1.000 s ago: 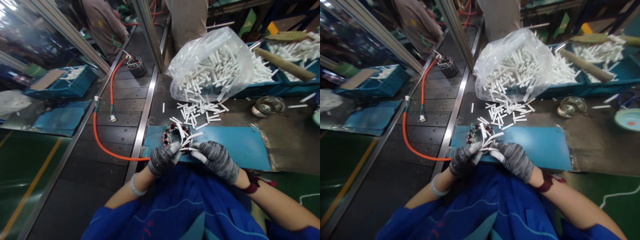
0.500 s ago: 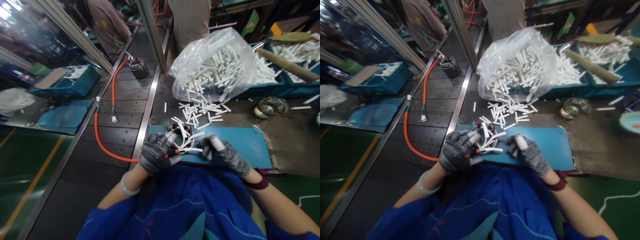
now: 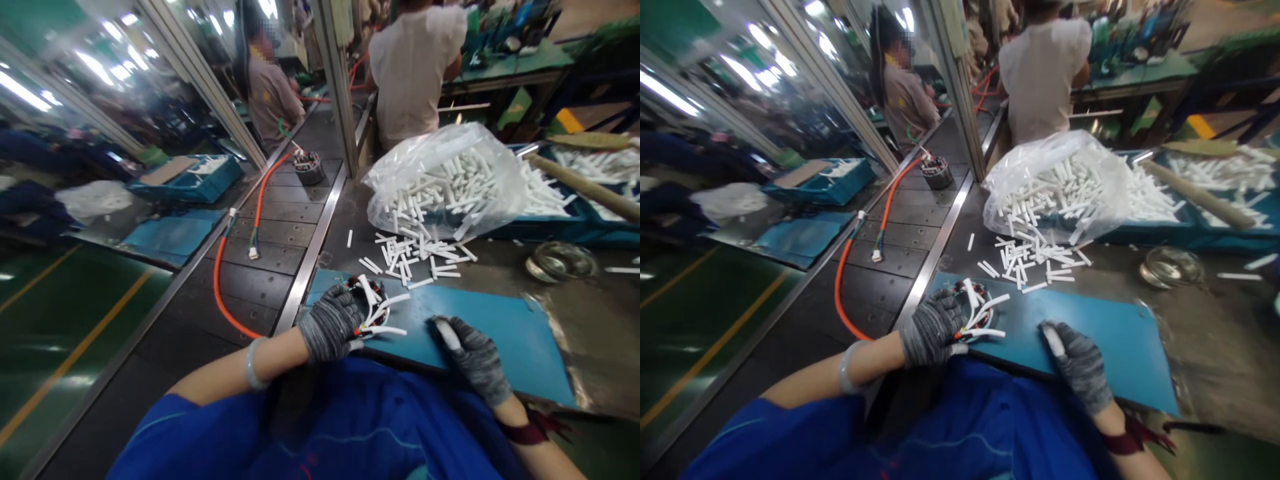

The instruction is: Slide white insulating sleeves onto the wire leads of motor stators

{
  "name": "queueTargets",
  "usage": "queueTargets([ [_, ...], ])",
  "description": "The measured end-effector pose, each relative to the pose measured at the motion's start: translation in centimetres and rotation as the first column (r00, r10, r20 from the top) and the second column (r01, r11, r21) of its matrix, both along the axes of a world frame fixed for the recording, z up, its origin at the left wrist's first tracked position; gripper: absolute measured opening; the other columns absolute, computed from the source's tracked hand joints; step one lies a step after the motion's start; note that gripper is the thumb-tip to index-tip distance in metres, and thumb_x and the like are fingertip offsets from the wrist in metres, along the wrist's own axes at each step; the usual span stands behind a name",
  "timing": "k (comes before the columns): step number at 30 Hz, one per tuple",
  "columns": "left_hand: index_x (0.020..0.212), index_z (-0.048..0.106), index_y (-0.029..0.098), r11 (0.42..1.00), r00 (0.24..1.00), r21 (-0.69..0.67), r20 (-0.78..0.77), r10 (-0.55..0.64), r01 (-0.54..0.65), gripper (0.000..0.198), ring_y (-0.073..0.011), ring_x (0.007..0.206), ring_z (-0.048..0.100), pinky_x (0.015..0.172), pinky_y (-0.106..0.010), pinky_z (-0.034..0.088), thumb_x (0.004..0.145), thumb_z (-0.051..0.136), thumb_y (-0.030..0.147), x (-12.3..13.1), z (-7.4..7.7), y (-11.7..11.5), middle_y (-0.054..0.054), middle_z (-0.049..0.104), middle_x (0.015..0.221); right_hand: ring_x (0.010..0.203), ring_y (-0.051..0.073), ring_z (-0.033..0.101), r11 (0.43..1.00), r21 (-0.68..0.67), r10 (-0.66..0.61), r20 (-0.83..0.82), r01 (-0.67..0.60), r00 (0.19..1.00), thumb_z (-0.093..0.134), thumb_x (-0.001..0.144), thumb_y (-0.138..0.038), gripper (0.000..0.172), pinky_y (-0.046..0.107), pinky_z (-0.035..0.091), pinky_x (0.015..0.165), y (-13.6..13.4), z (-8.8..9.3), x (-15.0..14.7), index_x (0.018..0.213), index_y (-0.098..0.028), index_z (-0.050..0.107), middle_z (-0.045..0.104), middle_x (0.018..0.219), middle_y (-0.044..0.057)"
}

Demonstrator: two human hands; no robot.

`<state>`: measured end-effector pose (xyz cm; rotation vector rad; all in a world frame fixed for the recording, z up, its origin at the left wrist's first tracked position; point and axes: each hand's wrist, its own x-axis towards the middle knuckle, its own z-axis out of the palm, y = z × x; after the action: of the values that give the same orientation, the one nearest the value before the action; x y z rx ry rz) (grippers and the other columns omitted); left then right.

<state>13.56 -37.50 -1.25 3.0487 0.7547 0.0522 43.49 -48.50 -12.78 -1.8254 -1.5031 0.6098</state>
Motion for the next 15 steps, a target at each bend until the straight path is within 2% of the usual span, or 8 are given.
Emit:
queueTargets([
  [3,0.116,0.072,0.024,0.998,0.998,0.019,-0.022,0.062,-0.062,0.056,-0.0304,0.112,0.066,0.105,-0.046,0.048,0.071,0.081,0.055,-1.2,1.9,0.5,-0.01,0.074,0.116,0.092,0.024,0.075,0.993,0.11,0.044,0.068,-0.052,0.997,0.046,0.098,-0.059,0.048,0.035,0.061,0.085,-0.1,-1.1,0.3,0.105,-0.023,0.076,0.078,0.101,0.009],
  [5,0.117,0.073,0.026,0.989,0.989,0.02,-0.028,0.144,-0.144,0.057,-0.0297,0.106,0.069,0.097,-0.042,0.052,0.066,0.086,0.049,-2.4,3.2,1.0,-0.008,0.076,0.113,0.092,0.023,0.076,0.982,0.174,0.055,0.097,-0.072,0.994,0.044,0.1,-0.055,0.046,0.034,0.062,0.086,-0.2,-1.7,0.3,0.106,-0.022,0.076,0.078,0.102,0.008],
  [7,0.113,0.075,0.027,0.96,0.959,0.018,-0.049,0.28,-0.279,0.052,-0.0288,0.099,0.071,0.091,-0.039,0.055,0.065,0.087,0.042,-3.9,4.4,1.4,-0.007,0.077,0.108,0.095,0.023,0.075,0.972,0.212,0.079,0.119,-0.103,0.99,0.043,0.102,-0.048,0.043,0.034,0.062,0.088,-0.3,-2.2,0.4,0.109,-0.022,0.076,0.078,0.105,0.008],
  [8,0.11,0.075,0.027,0.928,0.925,0.015,-0.073,0.373,-0.373,0.049,-0.0288,0.097,0.072,0.089,-0.038,0.055,0.065,0.087,0.041,-4.8,4.8,1.5,-0.007,0.077,0.106,0.096,0.023,0.075,0.968,0.216,0.099,0.133,-0.127,0.986,0.043,0.102,-0.045,0.04,0.035,0.062,0.089,-0.4,-2.5,0.5,0.11,-0.023,0.076,0.078,0.108,0.007],
  [10,0.108,0.076,0.026,0.814,0.803,0.002,-0.157,0.574,-0.581,0.044,-0.0299,0.098,0.072,0.091,-0.039,0.055,0.068,0.084,0.042,-6.8,5.1,1.5,-0.009,0.077,0.107,0.098,0.022,0.075,0.957,0.227,0.142,0.17,-0.179,0.975,0.044,0.101,-0.039,0.037,0.034,0.062,0.09,-0.5,-3.0,0.6,0.111,-0.025,0.076,0.077,0.11,0.006],
  [12,0.11,0.075,0.023,0.659,0.636,0.014,-0.246,0.731,-0.752,0.044,-0.032,0.107,0.07,0.097,-0.04,0.052,0.073,0.079,0.046,-8.7,4.9,1.2,-0.011,0.076,0.114,0.098,0.021,0.075,0.938,0.26,0.172,0.221,-0.228,0.96,0.042,0.102,-0.034,0.037,0.033,0.062,0.09,-0.5,-3.2,0.8,0.111,-0.025,0.076,0.077,0.11,0.005],
  [15,0.11,0.074,0.021,0.452,0.413,0.075,-0.293,0.862,-0.889,0.045,-0.035,0.115,0.066,0.102,-0.044,0.047,0.076,0.071,0.051,-11.6,3.9,0.6,-0.014,0.074,0.119,0.095,0.021,0.076,0.909,0.328,0.159,0.302,-0.259,0.94,0.038,0.103,-0.027,0.039,0.033,0.063,0.087,-0.5,-2.8,0.7,0.112,-0.024,0.076,0.077,0.109,0.005],
])
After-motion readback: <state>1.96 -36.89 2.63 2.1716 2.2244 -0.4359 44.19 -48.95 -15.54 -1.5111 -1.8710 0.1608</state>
